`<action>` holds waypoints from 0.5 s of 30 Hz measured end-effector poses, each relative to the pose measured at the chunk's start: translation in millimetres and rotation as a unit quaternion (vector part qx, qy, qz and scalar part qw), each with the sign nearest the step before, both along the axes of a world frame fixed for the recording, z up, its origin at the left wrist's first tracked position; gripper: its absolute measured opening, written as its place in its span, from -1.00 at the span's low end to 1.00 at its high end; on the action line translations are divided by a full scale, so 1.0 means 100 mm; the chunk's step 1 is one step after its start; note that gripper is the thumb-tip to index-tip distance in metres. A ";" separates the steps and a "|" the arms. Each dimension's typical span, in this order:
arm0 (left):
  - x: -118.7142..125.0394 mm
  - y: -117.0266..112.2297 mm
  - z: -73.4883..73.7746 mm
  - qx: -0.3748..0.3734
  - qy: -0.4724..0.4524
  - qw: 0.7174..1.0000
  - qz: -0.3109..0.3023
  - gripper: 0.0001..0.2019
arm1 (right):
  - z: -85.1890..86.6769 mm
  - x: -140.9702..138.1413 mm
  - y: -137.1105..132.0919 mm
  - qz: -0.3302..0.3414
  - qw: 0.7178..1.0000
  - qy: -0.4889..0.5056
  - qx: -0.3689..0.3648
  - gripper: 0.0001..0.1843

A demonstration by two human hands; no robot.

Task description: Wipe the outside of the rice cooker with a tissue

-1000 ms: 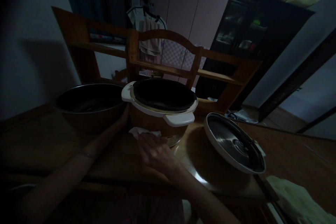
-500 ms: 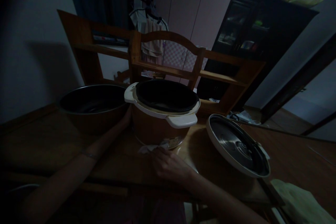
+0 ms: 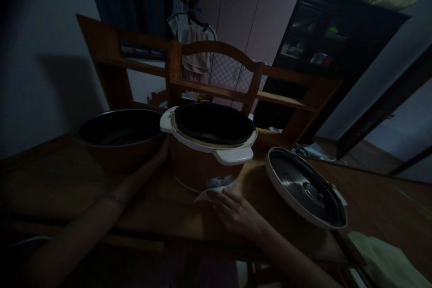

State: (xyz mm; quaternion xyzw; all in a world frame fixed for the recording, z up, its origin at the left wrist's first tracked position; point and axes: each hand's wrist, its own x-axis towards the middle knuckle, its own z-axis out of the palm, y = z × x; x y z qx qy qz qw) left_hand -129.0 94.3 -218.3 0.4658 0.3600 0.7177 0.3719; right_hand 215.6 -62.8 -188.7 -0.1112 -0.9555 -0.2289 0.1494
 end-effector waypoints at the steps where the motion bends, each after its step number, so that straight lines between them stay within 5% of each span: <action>1: 0.00 0.01 0.00 -0.006 -0.006 1.000 -0.003 -0.48 | 0.00 0.02 0.00 -0.007 1.000 -0.001 -0.005 -0.68; 15: 0.04 -0.04 0.06 -0.018 -0.023 1.000 -0.002 -0.47 | 0.03 0.21 -0.03 -0.035 0.998 0.032 -0.027 -0.54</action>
